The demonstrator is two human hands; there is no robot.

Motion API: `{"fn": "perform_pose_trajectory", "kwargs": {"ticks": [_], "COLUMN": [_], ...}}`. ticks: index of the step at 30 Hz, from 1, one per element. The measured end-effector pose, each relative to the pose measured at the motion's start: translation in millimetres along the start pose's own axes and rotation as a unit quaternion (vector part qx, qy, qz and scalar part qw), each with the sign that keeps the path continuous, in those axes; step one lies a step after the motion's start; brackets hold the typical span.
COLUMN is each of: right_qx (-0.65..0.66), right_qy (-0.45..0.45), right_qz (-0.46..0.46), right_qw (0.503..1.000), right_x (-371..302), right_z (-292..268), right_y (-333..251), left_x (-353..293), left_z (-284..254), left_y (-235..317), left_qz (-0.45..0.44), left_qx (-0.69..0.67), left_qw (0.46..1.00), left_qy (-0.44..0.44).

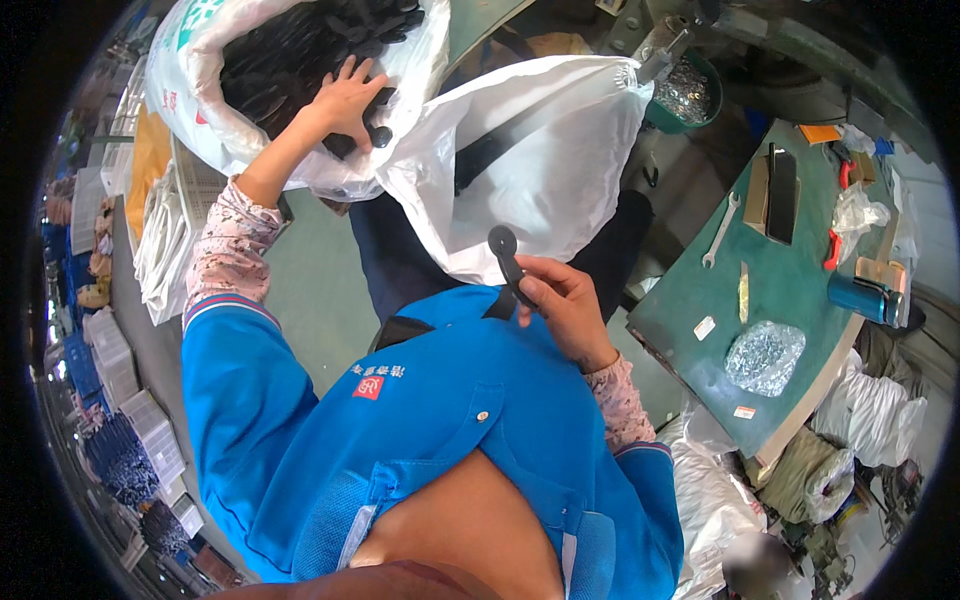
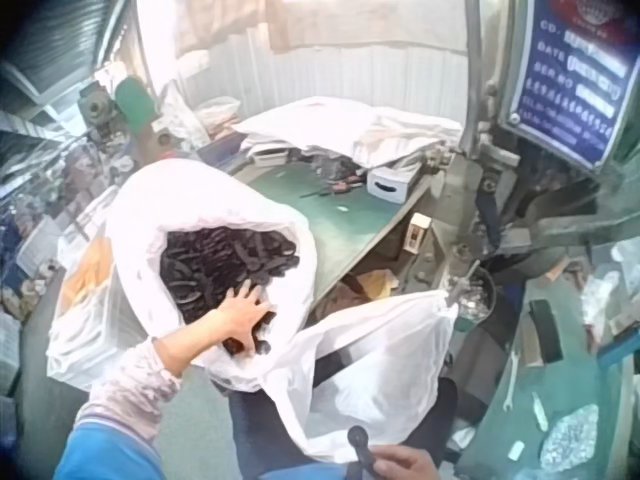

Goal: The person repeatedly picks black plastic parts from a white sack, attaches small metal components to them by hand, and places the assembled units into a second white sack. The process is continuous and repetitive throughout the clip.

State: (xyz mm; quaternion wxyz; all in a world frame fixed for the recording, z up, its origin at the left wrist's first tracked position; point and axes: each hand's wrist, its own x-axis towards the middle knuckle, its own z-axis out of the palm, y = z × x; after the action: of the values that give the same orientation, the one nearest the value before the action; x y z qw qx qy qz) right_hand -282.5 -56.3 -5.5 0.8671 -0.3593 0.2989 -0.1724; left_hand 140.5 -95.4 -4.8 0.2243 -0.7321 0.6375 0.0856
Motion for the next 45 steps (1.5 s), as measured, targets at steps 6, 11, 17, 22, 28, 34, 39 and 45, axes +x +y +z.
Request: {"fn": "perform_pose_trajectory", "kwargs": {"ticks": [6,11,17,22,28,34,39,45], "right_qx": [-0.007,0.002,-0.006,0.023,0.026,0.019,0.000,0.014], "right_qy": [-0.019,-0.006,-0.014,-0.002,-0.020,-0.037,-0.021,-0.023], "right_qz": [0.001,-0.010,-0.009,-0.011,-0.005,0.004,0.005,0.007], "right_qw": [1.000,1.000,1.000,1.000,0.999,0.999,1.000,1.000], "right_x": [1.6,-0.2,-3.5,-5.3,-3.5,1.6,1.3,1.4], "right_z": [0.5,-0.2,2.8,-2.1,-2.5,-1.5,3.9,2.8], "right_y": [1.0,4.9,8.3,11.5,11.3,9.4,8.9,9.8], "left_x": [0.5,-2.6,-9.7,-40.0,-66.2,-47.6,-22.4,-1.3], "left_z": [0.3,2.4,33.5,51.1,52.2,32.4,37.0,33.2], "left_y": [-13.9,2.8,13.8,12.4,12.3,18.9,4.6,2.2], "left_qz": [0.005,-0.035,-0.059,-0.023,-0.001,-0.122,-0.132,-0.199], "left_qx": [-0.082,-0.019,-0.043,-0.093,-0.097,-0.100,-0.058,-0.086], "left_qw": [0.993,0.993,0.968,0.951,0.950,0.947,0.934,0.957], "left_qy": [0.089,0.116,0.239,0.295,0.298,0.280,0.328,0.194]}}
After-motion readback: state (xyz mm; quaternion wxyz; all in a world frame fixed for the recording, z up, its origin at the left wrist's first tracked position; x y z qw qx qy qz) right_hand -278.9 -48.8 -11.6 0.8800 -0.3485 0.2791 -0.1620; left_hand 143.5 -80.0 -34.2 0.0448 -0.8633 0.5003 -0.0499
